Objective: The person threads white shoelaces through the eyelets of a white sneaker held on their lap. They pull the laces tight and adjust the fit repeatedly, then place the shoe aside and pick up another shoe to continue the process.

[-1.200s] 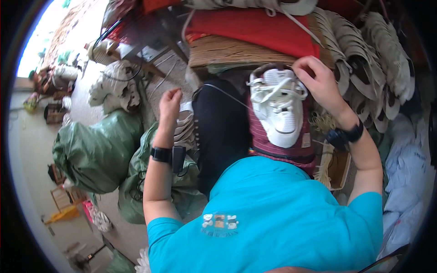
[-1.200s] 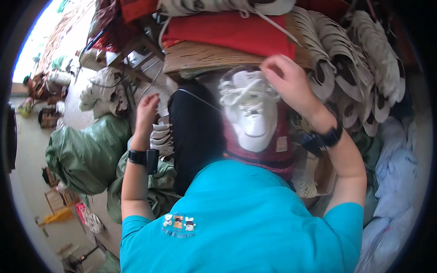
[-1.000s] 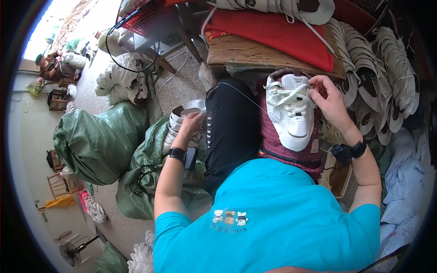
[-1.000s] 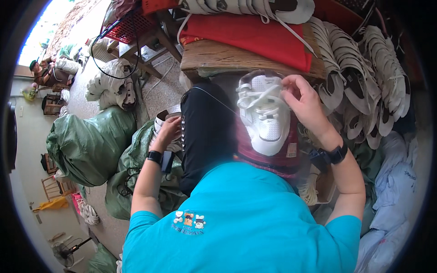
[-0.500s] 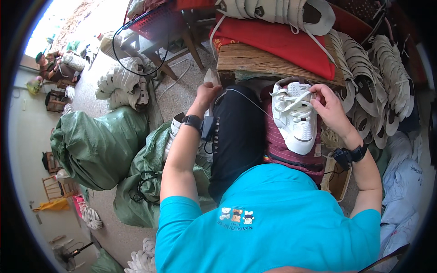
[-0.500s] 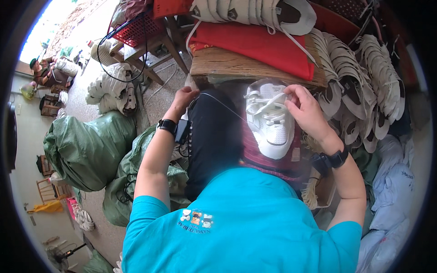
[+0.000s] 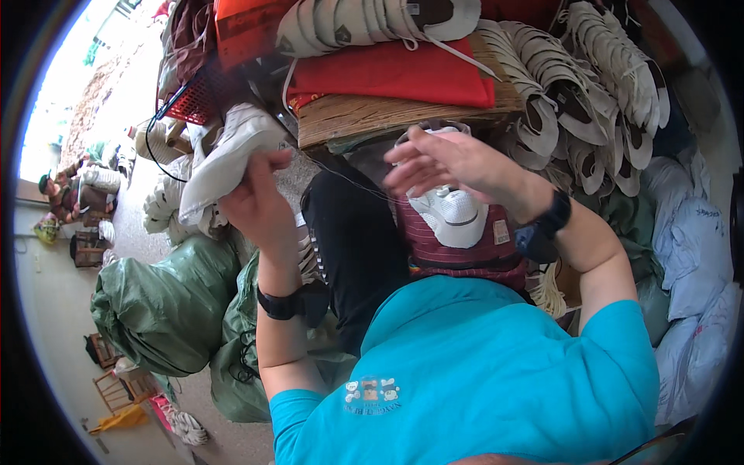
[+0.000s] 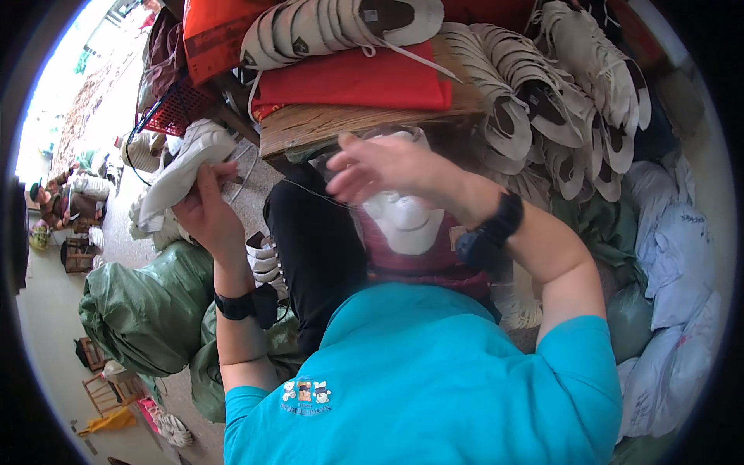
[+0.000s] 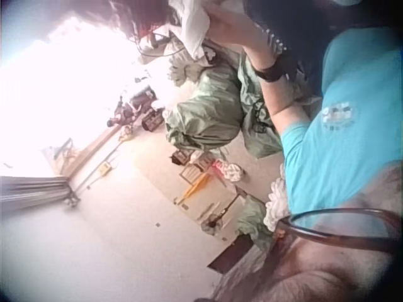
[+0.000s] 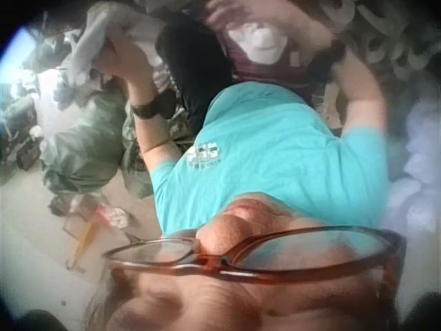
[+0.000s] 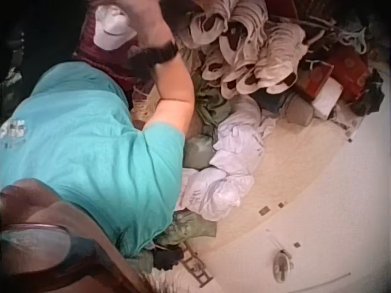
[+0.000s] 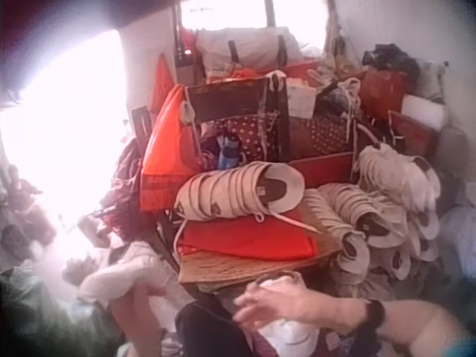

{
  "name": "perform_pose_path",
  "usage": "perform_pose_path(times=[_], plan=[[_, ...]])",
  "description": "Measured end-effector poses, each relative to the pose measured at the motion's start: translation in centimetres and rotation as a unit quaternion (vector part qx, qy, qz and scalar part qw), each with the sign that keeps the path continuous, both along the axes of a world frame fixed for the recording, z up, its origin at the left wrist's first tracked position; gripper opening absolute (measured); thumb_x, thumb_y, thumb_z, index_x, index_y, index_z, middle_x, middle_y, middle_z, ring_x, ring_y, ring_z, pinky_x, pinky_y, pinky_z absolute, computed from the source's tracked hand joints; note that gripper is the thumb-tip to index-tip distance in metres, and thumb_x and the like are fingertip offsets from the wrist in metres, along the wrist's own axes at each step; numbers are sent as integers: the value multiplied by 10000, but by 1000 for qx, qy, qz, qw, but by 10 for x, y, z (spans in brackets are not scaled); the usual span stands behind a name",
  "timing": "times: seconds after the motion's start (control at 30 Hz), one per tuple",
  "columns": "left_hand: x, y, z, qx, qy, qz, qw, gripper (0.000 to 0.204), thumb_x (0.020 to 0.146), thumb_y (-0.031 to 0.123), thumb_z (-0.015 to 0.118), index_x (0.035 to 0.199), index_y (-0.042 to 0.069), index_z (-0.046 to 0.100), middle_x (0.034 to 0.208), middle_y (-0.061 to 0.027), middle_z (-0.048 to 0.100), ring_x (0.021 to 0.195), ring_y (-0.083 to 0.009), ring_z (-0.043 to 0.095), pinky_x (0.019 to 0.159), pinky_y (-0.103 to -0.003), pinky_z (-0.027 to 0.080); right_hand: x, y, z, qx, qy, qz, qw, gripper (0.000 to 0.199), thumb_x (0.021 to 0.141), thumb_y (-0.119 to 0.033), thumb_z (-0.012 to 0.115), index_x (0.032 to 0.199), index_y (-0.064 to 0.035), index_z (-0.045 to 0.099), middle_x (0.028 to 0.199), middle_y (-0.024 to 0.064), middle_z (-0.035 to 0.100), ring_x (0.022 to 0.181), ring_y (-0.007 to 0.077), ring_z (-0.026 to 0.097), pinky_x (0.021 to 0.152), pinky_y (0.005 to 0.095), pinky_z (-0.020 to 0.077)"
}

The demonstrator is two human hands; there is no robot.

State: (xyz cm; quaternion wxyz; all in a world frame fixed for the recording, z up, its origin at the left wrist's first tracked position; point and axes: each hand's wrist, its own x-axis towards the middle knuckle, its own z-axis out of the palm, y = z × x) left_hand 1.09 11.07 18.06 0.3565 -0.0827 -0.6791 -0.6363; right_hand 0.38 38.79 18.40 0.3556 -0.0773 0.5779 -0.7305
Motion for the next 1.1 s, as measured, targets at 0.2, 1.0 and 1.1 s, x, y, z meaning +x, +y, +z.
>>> perform_pose_path(times=[0.2, 1.0, 1.1], plan=[[17, 71, -28, -366, 110, -134, 914, 361, 847, 26, 666, 1206, 16, 634, 1217, -144, 637, 1134, -345, 613, 971, -442, 492, -17, -18, 14, -262, -123, -108, 951, 500, 997, -454, 584, 1271, -37, 600, 1224, 108, 677, 1077, 202, 663, 1016, 389, 484], [-18, 115, -52, 34, -318, -264, 910, 916, 849, 429, 770, 1468, -61, 306, 1322, -202, 543, 1190, -240, 568, 985, -344, 471, 10, 77, -26, 247, 142, -207, 936, 530, 976, -328, 663, 1359, 1, 502, 1162, 80, 629, 995, 146, 645, 896, 310, 529], [-22, 122, -56, 21, -302, -304, 903, 826, 876, 404, 738, 1440, -51, 342, 1272, -174, 568, 1135, -209, 589, 963, -330, 485, -5, 67, -38, 246, 357, -248, 866, 584, 961, -391, 667, 1349, 16, 507, 1234, 127, 584, 1045, 192, 614, 931, 330, 507]])
